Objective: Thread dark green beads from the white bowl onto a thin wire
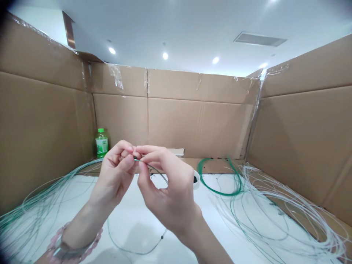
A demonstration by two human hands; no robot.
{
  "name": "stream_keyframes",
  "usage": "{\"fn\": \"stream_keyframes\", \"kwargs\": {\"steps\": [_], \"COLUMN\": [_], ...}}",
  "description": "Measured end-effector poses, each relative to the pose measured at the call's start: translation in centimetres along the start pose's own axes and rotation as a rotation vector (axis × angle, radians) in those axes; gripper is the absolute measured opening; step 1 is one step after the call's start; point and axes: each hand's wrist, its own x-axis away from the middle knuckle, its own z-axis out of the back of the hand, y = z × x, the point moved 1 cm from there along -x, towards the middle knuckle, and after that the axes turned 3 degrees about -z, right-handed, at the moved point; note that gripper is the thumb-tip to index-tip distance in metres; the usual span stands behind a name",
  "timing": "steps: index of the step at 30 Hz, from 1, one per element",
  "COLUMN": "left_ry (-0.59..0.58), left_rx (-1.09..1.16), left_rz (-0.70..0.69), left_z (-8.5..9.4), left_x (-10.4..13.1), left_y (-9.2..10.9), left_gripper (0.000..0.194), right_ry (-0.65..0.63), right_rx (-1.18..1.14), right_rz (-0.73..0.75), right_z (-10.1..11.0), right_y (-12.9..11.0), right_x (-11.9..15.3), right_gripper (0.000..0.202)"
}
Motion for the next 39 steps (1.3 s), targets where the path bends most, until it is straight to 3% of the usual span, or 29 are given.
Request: {"fn": "stream_keyframes", "kwargs": {"steps": [9, 19, 25, 32, 39], "left_ry": [-0.08, -0.125, -0.141, -0.056, -0.008], "left_rx": [-0.231, -0.631, -0.529, -0.453, -0.531], "left_rz": [-0.097, -0.297, -0.348, -0.277, -0.291], "left_z": [1.3, 0.8, 0.6, 0.3, 0.1], "left_x": [-0.3, 0.2, 0.4, 0.4, 0.5], "left_y": [0.8, 2.5, 2.0, 1.4, 1.6], "left_gripper": [0.014, 0.018, 0.028, 0.023, 0.015], "right_ry": [-0.059, -0.129, -0.078, -0.002, -0.03], "right_rx": [0.001, 0.135, 0.046, -0.096, -0.094], "right_rz": [-0.02, 0.033, -0.03, -0.103, -0.166], "right_z": [0.3, 0.7, 0.3, -0.1, 0.3], "right_y": [-0.1, -0.4, -0.3, 0.3, 0.3], "right_x": [0.0, -0.2, -0.1, 0.0, -0.3], "right_gripper": [0.017, 0.014, 0.013, 0.015, 0.01]}}
